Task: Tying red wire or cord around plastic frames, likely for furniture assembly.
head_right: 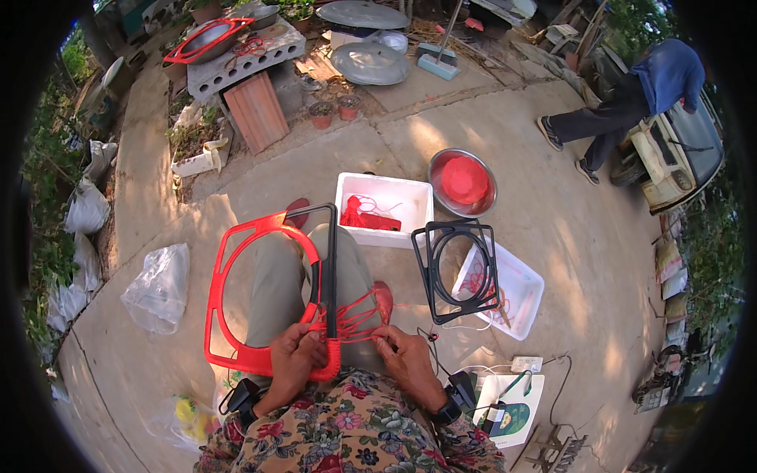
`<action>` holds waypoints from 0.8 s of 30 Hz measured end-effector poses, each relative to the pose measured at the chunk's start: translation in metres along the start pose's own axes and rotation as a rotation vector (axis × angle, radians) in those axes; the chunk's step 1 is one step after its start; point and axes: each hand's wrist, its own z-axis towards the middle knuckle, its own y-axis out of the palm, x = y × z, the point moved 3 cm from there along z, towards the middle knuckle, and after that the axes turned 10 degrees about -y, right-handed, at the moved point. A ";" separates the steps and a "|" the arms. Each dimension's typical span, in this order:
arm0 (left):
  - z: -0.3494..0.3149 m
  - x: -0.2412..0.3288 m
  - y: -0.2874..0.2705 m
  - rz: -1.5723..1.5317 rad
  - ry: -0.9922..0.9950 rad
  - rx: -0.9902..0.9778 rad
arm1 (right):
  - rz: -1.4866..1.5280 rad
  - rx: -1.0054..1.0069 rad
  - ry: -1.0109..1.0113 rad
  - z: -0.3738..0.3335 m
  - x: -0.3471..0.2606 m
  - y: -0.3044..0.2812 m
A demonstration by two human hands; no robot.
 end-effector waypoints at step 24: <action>-0.004 0.001 0.000 -0.023 0.140 -0.137 | -0.164 -0.381 -0.681 0.063 -0.060 0.031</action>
